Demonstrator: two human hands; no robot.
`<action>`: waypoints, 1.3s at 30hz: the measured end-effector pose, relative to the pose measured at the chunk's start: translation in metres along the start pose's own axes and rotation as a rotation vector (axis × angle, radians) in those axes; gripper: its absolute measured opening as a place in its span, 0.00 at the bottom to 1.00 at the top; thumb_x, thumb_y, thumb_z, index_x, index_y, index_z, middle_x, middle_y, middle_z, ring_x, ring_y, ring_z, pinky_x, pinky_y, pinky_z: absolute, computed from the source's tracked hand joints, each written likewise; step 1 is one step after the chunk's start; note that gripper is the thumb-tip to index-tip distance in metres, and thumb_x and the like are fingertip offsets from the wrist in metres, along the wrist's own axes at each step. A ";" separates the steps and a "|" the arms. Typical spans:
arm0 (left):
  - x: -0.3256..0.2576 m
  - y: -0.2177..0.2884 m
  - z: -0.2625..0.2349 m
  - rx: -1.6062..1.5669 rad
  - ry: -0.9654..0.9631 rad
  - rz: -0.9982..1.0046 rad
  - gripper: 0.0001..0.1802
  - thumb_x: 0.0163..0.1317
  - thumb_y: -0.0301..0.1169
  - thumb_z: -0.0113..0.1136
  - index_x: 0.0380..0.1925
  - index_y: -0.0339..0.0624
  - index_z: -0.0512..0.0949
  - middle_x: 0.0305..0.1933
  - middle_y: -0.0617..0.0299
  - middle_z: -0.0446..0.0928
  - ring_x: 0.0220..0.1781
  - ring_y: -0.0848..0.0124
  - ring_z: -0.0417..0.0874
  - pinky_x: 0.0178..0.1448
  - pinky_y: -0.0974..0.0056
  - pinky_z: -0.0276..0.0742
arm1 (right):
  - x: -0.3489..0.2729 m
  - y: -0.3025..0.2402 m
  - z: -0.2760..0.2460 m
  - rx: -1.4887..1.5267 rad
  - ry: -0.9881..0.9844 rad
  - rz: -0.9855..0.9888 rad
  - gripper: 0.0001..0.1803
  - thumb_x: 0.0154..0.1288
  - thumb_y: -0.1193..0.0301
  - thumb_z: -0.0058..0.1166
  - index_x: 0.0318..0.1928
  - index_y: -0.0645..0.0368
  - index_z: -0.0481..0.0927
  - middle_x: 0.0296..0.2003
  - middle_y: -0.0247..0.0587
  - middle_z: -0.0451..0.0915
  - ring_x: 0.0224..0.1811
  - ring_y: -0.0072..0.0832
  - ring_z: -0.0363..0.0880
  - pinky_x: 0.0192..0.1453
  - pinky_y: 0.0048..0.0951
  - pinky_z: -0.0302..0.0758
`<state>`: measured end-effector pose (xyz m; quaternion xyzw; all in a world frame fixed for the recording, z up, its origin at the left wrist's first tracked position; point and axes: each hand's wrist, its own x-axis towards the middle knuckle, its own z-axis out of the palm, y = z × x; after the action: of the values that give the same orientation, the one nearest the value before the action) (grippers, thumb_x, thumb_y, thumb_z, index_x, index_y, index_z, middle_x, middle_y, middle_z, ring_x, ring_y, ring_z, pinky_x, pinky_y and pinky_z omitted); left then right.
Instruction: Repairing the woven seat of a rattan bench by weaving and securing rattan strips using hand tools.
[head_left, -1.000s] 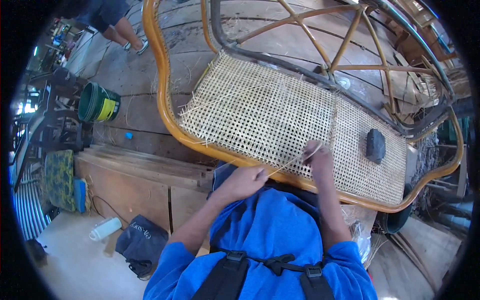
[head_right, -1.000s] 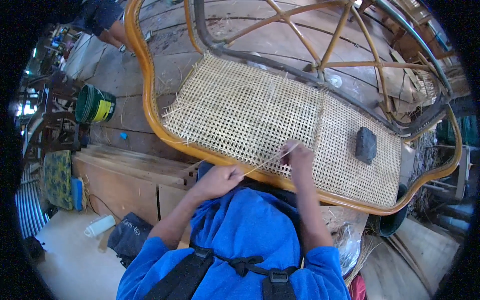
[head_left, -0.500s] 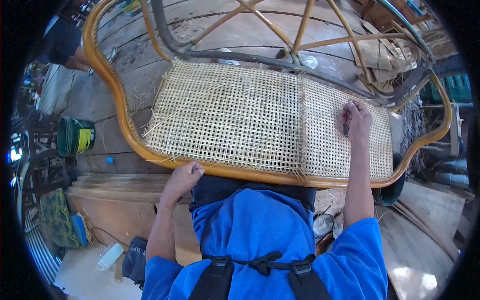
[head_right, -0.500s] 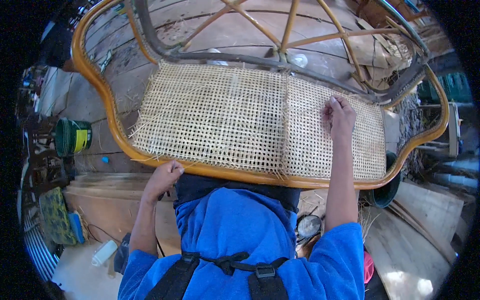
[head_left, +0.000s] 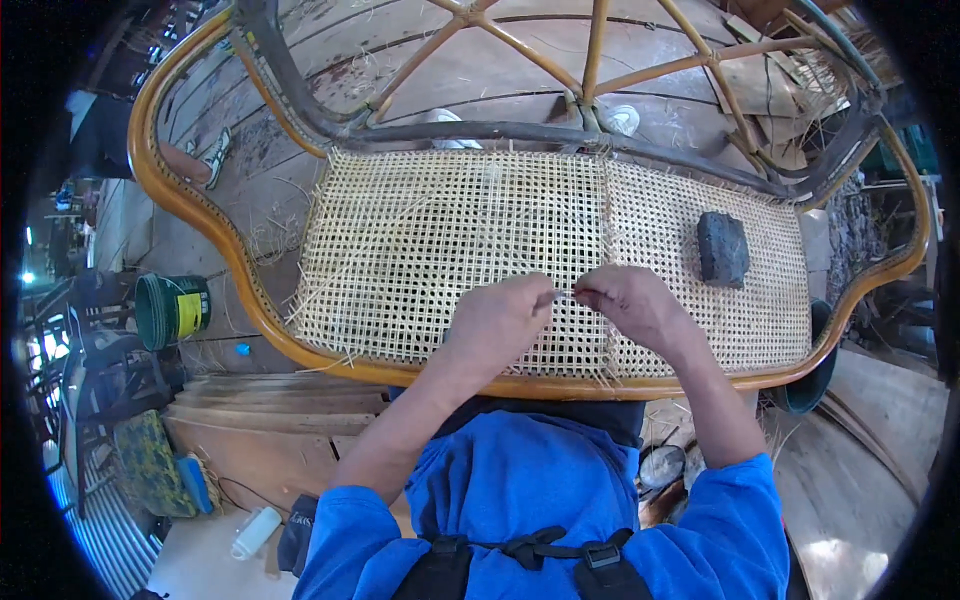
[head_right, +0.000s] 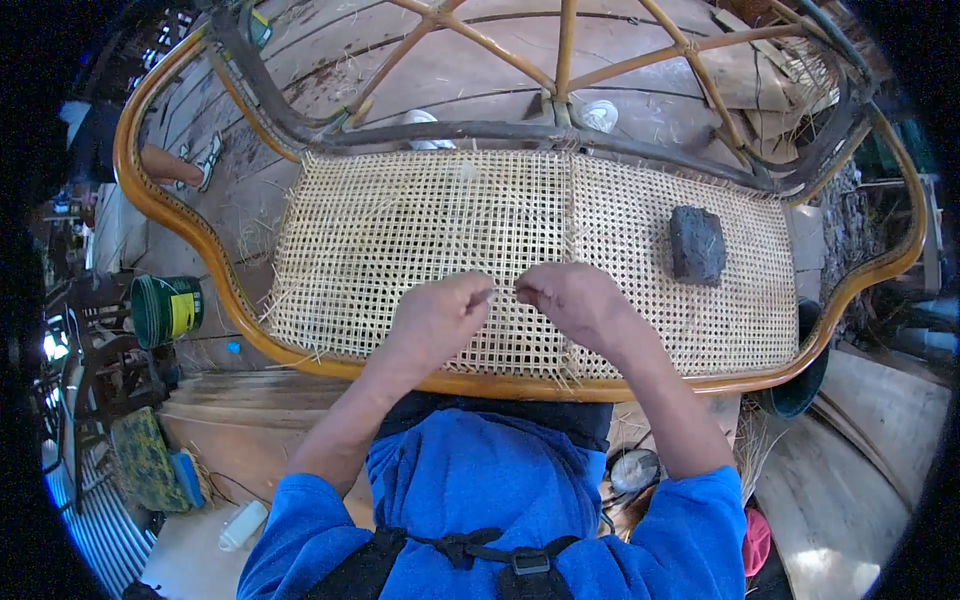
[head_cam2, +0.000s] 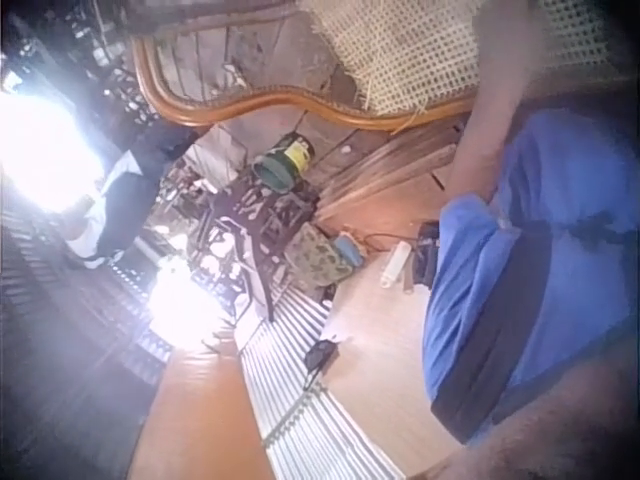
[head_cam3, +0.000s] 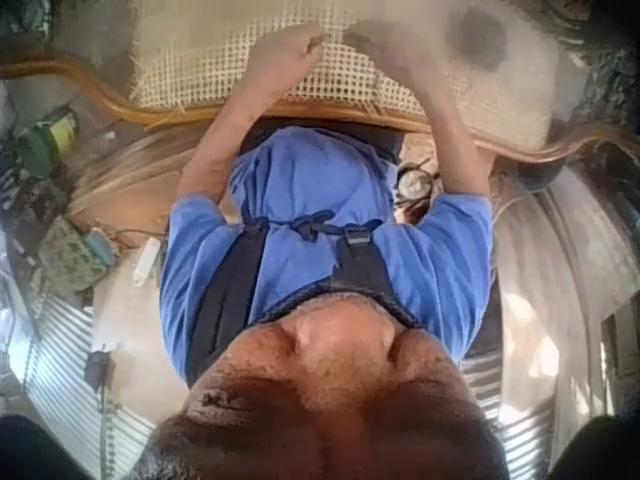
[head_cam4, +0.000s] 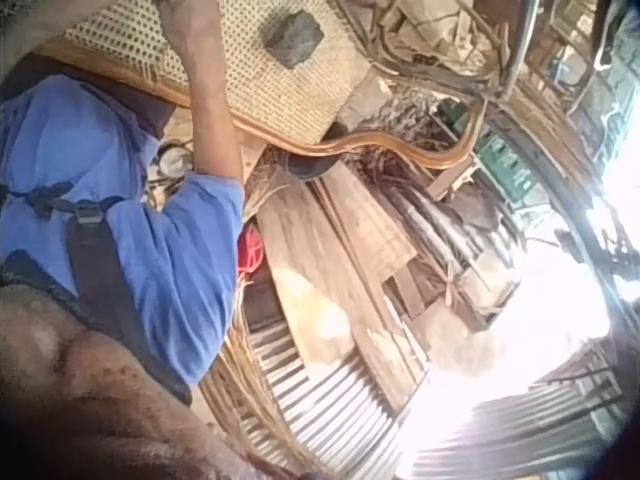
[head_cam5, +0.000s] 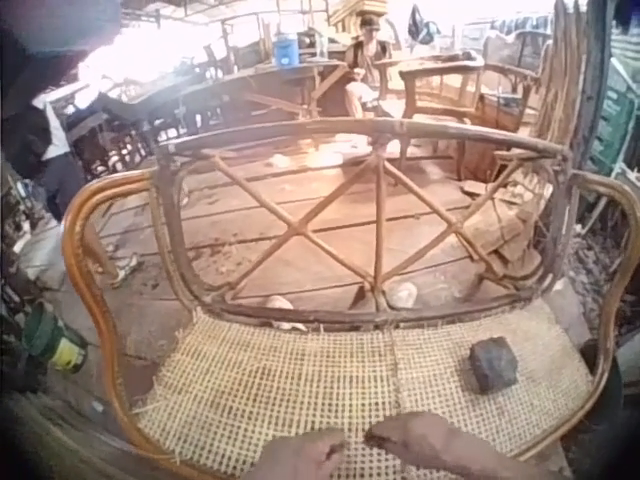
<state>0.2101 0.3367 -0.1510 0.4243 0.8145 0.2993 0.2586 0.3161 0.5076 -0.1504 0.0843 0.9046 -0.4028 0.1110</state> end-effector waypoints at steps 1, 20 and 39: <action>0.008 -0.006 0.000 -0.020 0.036 0.028 0.05 0.56 0.31 0.54 0.32 0.43 0.74 0.24 0.56 0.76 0.25 0.61 0.80 0.30 0.60 0.74 | 0.003 0.004 0.000 0.009 0.002 0.004 0.09 0.58 0.71 0.52 0.39 0.60 0.77 0.32 0.41 0.78 0.34 0.36 0.78 0.41 0.32 0.73; -0.072 -0.080 -0.009 0.084 -0.049 -0.371 0.11 0.57 0.38 0.51 0.32 0.43 0.75 0.26 0.48 0.76 0.30 0.49 0.78 0.34 0.51 0.72 | 0.036 0.058 0.008 -0.228 -0.160 0.110 0.06 0.59 0.72 0.50 0.34 0.61 0.75 0.28 0.48 0.76 0.30 0.37 0.76 0.38 0.35 0.72; -0.171 -0.182 -0.127 0.072 0.179 -0.958 0.14 0.55 0.36 0.54 0.27 0.33 0.74 0.19 0.55 0.72 0.22 0.69 0.74 0.30 0.62 0.68 | 0.211 0.212 -0.051 -0.689 0.096 0.409 0.19 0.62 0.58 0.44 0.46 0.56 0.75 0.42 0.51 0.77 0.46 0.48 0.75 0.47 0.46 0.72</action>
<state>0.1134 0.0746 -0.1638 -0.0169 0.9471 0.1538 0.2812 0.1573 0.6994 -0.3243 0.2393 0.9554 -0.0413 0.1683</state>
